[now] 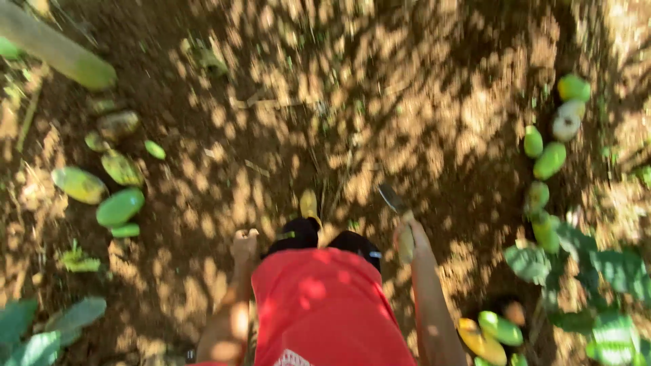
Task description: Using a hand hoe to dig and clear soil around the base of plants in an orchard.
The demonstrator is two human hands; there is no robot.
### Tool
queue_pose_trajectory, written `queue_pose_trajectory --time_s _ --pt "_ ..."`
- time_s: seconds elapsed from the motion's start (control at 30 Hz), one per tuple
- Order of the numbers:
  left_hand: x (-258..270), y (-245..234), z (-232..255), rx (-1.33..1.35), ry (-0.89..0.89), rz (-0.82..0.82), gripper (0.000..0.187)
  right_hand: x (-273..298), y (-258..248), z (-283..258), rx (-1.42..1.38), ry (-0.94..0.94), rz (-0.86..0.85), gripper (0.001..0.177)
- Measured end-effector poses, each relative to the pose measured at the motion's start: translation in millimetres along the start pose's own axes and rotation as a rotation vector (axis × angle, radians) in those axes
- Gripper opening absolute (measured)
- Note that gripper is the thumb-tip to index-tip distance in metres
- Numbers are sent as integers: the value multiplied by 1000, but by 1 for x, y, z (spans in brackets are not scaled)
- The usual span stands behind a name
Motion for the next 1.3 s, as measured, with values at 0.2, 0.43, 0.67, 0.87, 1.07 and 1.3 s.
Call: queue_pose_trajectory --time_s 0.2,0.43,0.67,0.87,1.07,1.3 --pt "-53 -33 174 -1435 571 36 42 -116 -16 -51 110 -113 84 12" --pt "-105 -46 337 64 156 -90 51 -170 35 -74 -102 30 142 13" --pt "-91 -91 540 496 136 -207 43 -275 130 -173 -4 125 170 11" --pt "-164 -115 695 -430 337 -172 38 -311 305 -316 155 -85 83 19" --pt "-163 -153 791 142 368 4 59 -335 459 -412 1186 -789 -314 30" --pt "-237 -157 885 192 398 131 58 -361 663 -495 519 -97 172 24"
Point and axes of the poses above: each hand's wrist, its own x-axis away from the middle knuckle, its own y-axis out of the palm, z = x × y, the point moved 5 cm from there along -x, towards the middle knuckle, and after that the axes turned 3 degrees about -x, right-handed, at the moved point
